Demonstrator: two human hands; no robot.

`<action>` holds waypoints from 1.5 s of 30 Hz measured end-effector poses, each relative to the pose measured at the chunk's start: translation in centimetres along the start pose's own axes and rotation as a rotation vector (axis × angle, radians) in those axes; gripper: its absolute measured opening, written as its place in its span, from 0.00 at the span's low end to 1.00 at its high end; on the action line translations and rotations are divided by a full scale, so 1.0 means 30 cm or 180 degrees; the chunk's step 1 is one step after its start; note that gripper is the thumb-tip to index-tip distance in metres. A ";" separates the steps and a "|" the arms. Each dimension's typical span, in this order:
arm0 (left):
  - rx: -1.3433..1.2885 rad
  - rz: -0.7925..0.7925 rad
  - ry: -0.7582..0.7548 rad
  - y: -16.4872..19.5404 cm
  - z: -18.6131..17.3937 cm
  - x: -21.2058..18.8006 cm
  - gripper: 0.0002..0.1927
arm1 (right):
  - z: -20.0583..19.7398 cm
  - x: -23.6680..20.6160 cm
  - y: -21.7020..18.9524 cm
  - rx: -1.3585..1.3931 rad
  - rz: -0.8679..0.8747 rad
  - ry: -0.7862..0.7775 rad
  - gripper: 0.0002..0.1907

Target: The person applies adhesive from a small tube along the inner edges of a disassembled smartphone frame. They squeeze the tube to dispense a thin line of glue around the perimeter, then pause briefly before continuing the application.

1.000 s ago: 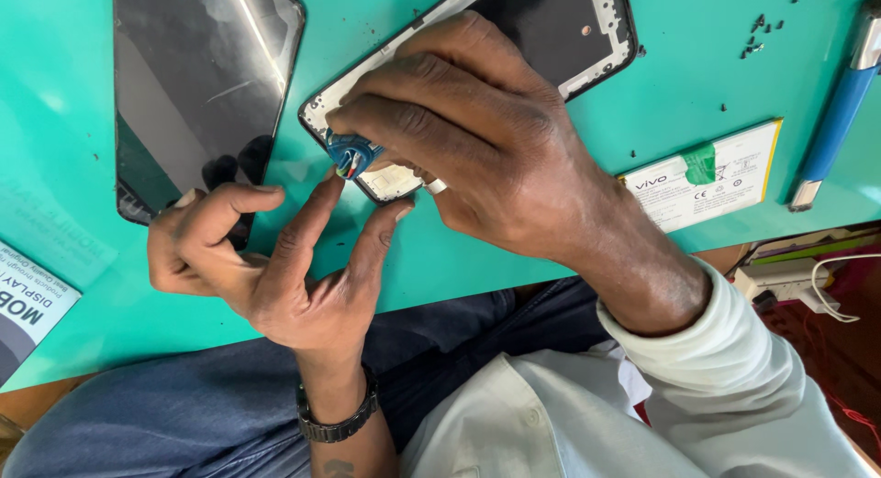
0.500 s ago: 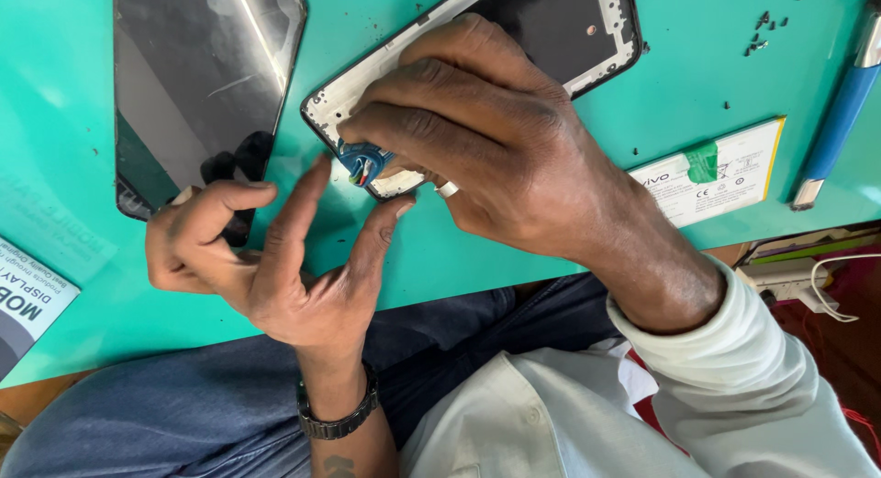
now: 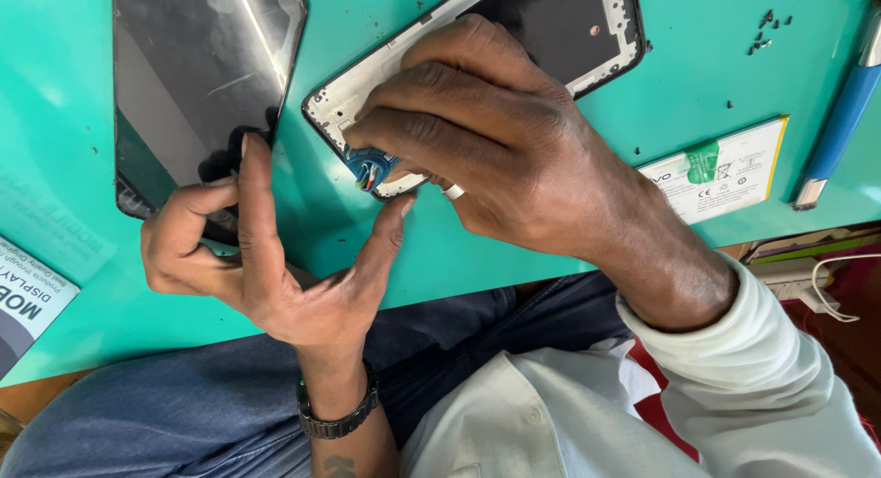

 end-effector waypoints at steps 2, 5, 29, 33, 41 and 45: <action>-0.0014 0.0000 -0.0013 0.002 0.000 0.001 0.45 | 0.000 0.000 -0.001 0.0002 0.0007 -0.0017 0.17; -0.0028 0.0040 0.0003 0.005 0.001 0.004 0.45 | -0.001 0.001 -0.002 0.0005 -0.0001 -0.0022 0.16; 0.0013 0.0057 -0.0041 0.011 -0.003 0.009 0.46 | -0.003 -0.009 -0.007 0.0147 0.0003 -0.0171 0.18; 0.0062 0.0047 -0.0040 0.011 0.000 0.003 0.45 | 0.002 -0.016 -0.002 0.0168 -0.0030 -0.0054 0.17; 0.0051 0.0069 -0.0032 0.010 -0.003 0.002 0.45 | -0.003 -0.012 -0.004 0.0163 -0.0009 -0.0144 0.21; 0.0045 0.0055 0.0000 0.009 -0.005 0.001 0.45 | -0.002 -0.004 -0.008 0.0202 0.0033 -0.0222 0.22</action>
Point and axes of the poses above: each hand's wrist, its own x-axis towards the middle knuckle, its own z-axis out of the palm, y = z × x, the point moved 8 cm from there along x, towards the middle knuckle, and after that the axes turned 9 degrees about z, right-handed, at the moved point
